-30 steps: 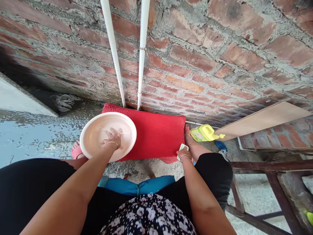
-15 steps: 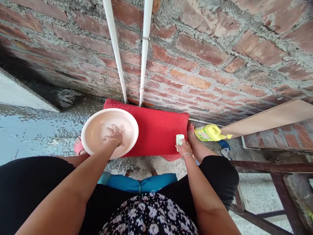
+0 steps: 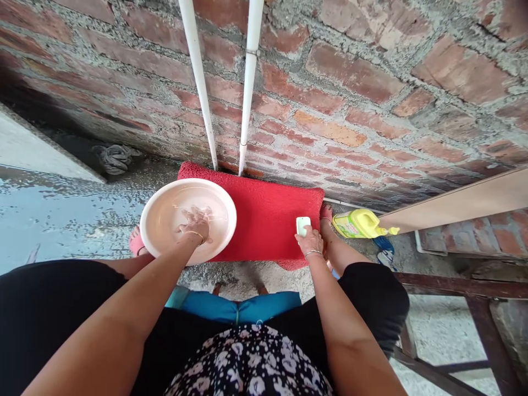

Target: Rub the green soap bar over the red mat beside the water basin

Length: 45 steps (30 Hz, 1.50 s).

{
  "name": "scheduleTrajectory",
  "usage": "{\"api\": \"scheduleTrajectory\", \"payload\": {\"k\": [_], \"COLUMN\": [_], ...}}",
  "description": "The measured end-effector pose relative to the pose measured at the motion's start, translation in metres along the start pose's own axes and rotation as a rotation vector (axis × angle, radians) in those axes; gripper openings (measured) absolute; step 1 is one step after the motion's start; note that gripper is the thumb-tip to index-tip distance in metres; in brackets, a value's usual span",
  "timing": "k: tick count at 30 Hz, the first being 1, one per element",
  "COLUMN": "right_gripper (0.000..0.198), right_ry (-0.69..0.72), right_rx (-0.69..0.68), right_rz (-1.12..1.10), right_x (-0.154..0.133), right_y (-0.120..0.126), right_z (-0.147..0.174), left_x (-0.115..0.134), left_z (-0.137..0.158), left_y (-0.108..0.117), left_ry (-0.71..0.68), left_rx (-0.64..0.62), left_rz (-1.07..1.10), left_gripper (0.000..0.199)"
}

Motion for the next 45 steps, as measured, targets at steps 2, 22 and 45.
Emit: {"api": "scheduleTrajectory", "payload": {"k": [2,22,45], "right_gripper": [0.053,0.058,0.058], "right_ry": [-0.086,-0.314,-0.127], "right_rx": [-0.03,-0.07,-0.348], "right_rz": [0.019,-0.071,0.165], "right_x": [0.013,0.052,0.012], "right_y": [-0.006,0.007,-0.03], "right_z": [-0.001,-0.021,0.057], "left_x": [0.0,0.002,0.0], "left_z": [0.001,-0.002,-0.004], "left_y": [0.001,-0.003,-0.005], "left_ry": [0.009,0.017,-0.022], "left_rx": [-0.009,-0.052,-0.007], "left_rz": [0.011,-0.01,0.105], "left_gripper": [0.118,0.126,0.126]}}
Point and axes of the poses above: each hand's wrist, its own z-axis away from the middle knuckle, its own y-axis out of the back of the hand, x = y × z, the point moved 7 cm from there along -z, towards the middle knuckle
